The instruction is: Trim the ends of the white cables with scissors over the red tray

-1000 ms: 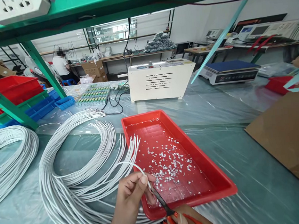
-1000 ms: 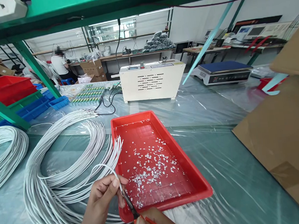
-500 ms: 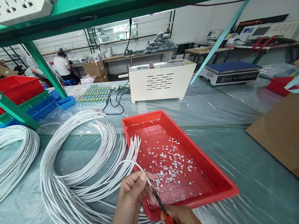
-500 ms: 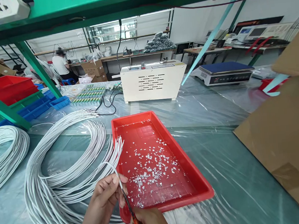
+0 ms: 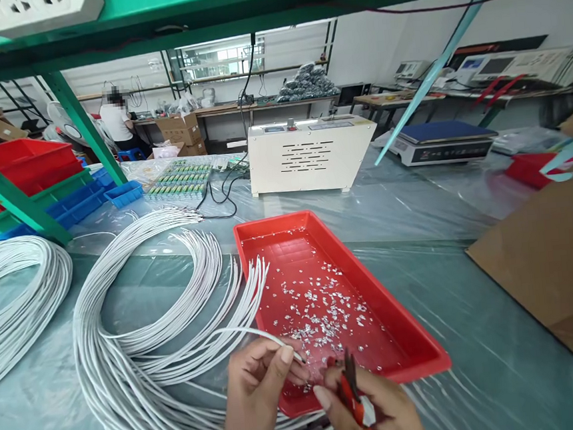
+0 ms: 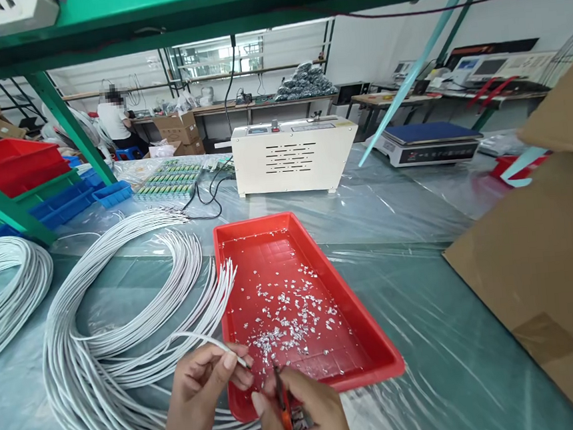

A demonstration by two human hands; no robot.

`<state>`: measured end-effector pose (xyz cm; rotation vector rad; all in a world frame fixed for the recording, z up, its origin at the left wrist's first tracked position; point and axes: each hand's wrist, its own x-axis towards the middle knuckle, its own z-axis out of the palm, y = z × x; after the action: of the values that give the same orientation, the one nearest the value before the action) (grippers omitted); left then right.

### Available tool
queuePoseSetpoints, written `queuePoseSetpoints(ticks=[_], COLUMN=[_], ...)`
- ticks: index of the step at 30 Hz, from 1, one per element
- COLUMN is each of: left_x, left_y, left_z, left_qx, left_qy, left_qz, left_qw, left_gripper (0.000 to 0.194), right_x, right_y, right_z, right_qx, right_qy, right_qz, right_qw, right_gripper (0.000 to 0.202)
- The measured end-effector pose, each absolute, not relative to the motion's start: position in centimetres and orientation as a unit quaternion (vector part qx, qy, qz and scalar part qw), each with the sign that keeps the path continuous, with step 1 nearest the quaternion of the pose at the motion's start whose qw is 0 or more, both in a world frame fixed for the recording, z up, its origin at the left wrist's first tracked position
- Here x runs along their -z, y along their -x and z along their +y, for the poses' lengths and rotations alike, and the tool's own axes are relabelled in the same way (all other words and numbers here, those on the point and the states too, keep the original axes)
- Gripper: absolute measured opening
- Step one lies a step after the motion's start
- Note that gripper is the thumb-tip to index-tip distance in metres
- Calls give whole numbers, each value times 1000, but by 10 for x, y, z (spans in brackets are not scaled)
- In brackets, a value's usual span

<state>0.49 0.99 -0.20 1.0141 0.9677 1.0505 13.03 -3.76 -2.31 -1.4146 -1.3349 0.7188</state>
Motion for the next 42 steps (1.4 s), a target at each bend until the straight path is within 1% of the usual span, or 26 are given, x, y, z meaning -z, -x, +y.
queuePoseSetpoints(ticks=[3, 6, 16, 21, 24, 29, 33, 38, 42], left_x=[6, 11, 16, 15, 14, 14, 17, 16, 10], left_y=[-9, -11, -12, -12, -13, -13, -16, -15, -14], left_z=[2, -5, -8, -8, -8, -7, -8, -5, -1], left_qx=[-475, -494, -504, -464, -471, -471, -493, -480, -450], left_qy=[-476, -492, -554, -596, -589, -573, -531, -477, -460], left_qz=[442, 465, 469, 479, 489, 483, 484, 445, 412], left_qw=[594, 545, 469, 447, 439, 466, 492, 586, 645], left_gripper=[15, 11, 9, 11, 11, 10, 7, 13, 17], right_x=[17, 16, 20, 22, 23, 23, 25, 24, 21], right_y=[-134, -139, -141, -142, -141, -142, -141, -144, -158], right_z=[-33, -30, -28, -28, -27, -27, -29, -30, -27], right_qx=[-299, -288, -211, -160, -129, -78, -67, -45, -32], right_qy=[591, 571, 558, 561, 559, 553, 537, 493, 540], right_qz=[-518, -546, -604, -640, -658, -672, -684, -685, -660], right_qw=[541, 541, 529, 500, 488, 486, 489, 534, 521], right_gripper=[8, 3, 4, 6, 7, 9, 11, 17, 14])
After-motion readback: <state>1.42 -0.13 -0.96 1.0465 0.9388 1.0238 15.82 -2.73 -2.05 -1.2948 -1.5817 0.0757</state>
